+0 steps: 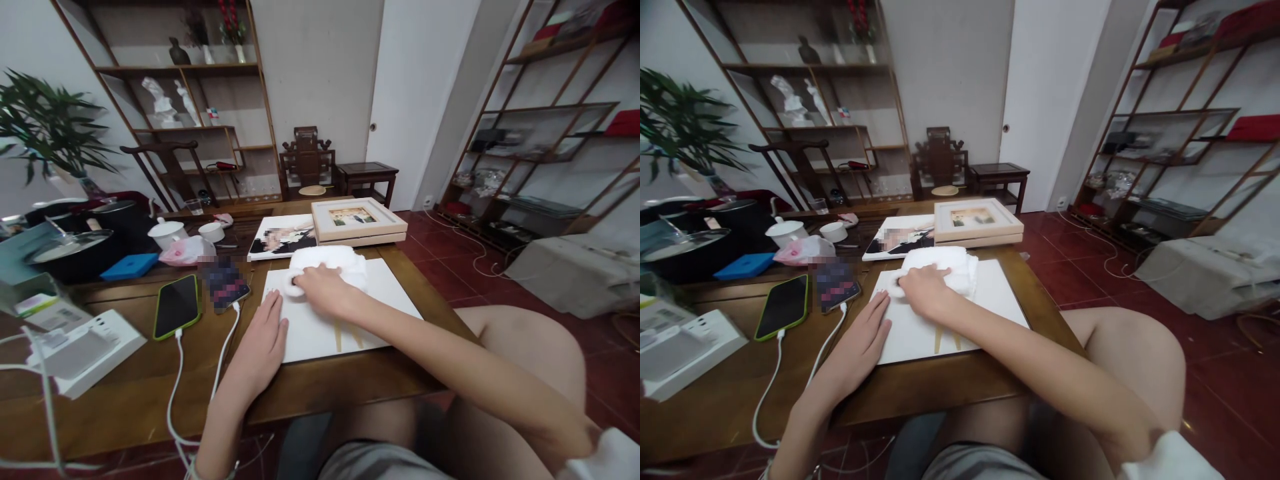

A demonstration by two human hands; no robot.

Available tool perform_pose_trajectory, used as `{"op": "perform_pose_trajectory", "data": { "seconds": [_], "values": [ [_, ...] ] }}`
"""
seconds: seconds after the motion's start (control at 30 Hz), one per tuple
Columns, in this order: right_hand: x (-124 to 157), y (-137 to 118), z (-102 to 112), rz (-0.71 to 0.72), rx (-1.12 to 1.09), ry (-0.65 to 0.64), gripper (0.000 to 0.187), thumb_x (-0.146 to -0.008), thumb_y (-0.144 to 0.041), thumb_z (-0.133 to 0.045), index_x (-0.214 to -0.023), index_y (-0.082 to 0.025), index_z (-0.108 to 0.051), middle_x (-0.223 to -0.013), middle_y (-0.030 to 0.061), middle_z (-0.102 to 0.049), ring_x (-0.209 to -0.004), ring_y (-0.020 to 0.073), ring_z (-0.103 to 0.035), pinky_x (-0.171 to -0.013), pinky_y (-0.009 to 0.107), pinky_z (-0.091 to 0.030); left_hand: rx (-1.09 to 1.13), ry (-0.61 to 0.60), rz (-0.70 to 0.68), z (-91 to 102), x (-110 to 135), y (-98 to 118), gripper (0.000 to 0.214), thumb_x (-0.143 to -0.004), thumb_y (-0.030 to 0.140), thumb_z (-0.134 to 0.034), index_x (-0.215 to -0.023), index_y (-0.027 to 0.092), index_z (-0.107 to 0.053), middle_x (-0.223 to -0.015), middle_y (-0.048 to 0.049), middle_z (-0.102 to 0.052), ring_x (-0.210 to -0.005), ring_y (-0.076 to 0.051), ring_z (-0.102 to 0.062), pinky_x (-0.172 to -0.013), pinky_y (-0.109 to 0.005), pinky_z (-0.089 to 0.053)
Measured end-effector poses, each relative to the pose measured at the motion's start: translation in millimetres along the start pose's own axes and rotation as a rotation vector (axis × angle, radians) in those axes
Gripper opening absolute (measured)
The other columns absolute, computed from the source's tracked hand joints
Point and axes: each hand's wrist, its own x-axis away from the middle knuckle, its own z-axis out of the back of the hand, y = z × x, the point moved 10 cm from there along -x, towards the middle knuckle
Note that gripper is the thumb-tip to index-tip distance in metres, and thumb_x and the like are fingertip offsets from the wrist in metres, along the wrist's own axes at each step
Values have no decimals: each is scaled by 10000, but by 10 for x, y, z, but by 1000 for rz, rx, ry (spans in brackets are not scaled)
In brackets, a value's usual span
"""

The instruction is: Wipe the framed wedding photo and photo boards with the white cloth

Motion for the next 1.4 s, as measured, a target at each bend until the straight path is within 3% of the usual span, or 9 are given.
{"op": "perform_pose_trajectory", "data": {
  "seconds": [0.1, 0.23, 0.4, 0.6, 0.83, 1.0, 1.13, 1.27, 1.4],
  "values": [
    [105, -55, -29, 17, 21, 25, 433, -763, 25, -423, -1126, -149, -582, -1112, 158, -596, -1115, 397, -474, -799, 639, -426, 2, 2, -13, -8, -3, -6, 566, -917, 342, -240, -1353, -5, -338, -1463, -204, -284, -1366, -255, -235, -1120, -442, -201],
    [612, -379, -208, 137, 46, -37, 400, -703, -66, -578, -1092, -150, -619, -1252, 173, -523, -1191, 472, -371, -841, 684, -375, 19, 24, -88, -20, -1, -10, 524, -906, 282, -249, -1351, 25, -350, -1459, -201, -297, -1366, -244, -234, -1117, -433, -215],
    [1094, -659, -397, 218, 11, -80, 273, -833, -184, -485, -1029, -228, -670, -1388, 129, -417, -1231, 515, -303, -846, 757, -295, 0, 1, -96, -46, -4, -34, 524, -903, 270, -252, -1356, 20, -337, -1466, -205, -279, -1370, -249, -220, -1114, -436, -230],
    [759, -340, -183, 159, -11, -32, 371, -706, -61, -550, -1053, -172, -618, -1250, 151, -536, -1178, 425, -406, -842, 637, -405, 23, 30, -61, -16, -5, -20, 517, -911, 297, -256, -1339, 30, -369, -1454, -205, -304, -1358, -259, -258, -1109, -467, -228],
    [197, 5, -19, 42, -6, 13, 424, -749, 26, -404, -1084, -150, -595, -1021, 148, -619, -982, 338, -548, -729, 525, -489, 152, 66, 14, 42, -6, -36, 547, -925, 367, -266, -1370, 54, -322, -1476, -164, -279, -1369, -220, -238, -1129, -430, -184],
    [395, -424, -101, 253, 31, 28, 372, -751, -12, -468, -1062, -164, -605, -1158, 151, -575, -1129, 395, -442, -798, 651, -407, 347, 272, 29, 348, 4, -3, 513, -934, 383, -266, -1341, 89, -374, -1450, -126, -344, -1341, -183, -304, -1132, -374, -194],
    [821, -704, -130, 471, 31, 74, 227, -754, -68, -519, -925, -169, -631, -1149, 121, -580, -1132, 388, -432, -831, 634, -395, 352, 293, 40, 392, 9, -2, 505, -938, 382, -255, -1319, 89, -411, -1433, -124, -378, -1329, -185, -330, -1123, -363, -223],
    [1028, -563, -85, 487, 14, 119, 201, -749, -65, -505, -862, -179, -626, -1131, 107, -588, -1114, 358, -453, -825, 559, -429, 220, 188, 13, 243, -26, 1, 478, -925, 358, -288, -1281, 91, -464, -1387, -140, -444, -1296, -212, -391, -1105, -403, -269],
    [764, -170, -75, 305, -12, 53, 346, -722, -1, -453, -980, -175, -607, -1032, 114, -617, -1009, 304, -542, -771, 450, -468, 97, 112, -60, 115, -62, 15, 434, -895, 304, -329, -1176, 71, -564, -1297, -171, -535, -1240, -253, -465, -1071, -444, -331]
  ]
}}
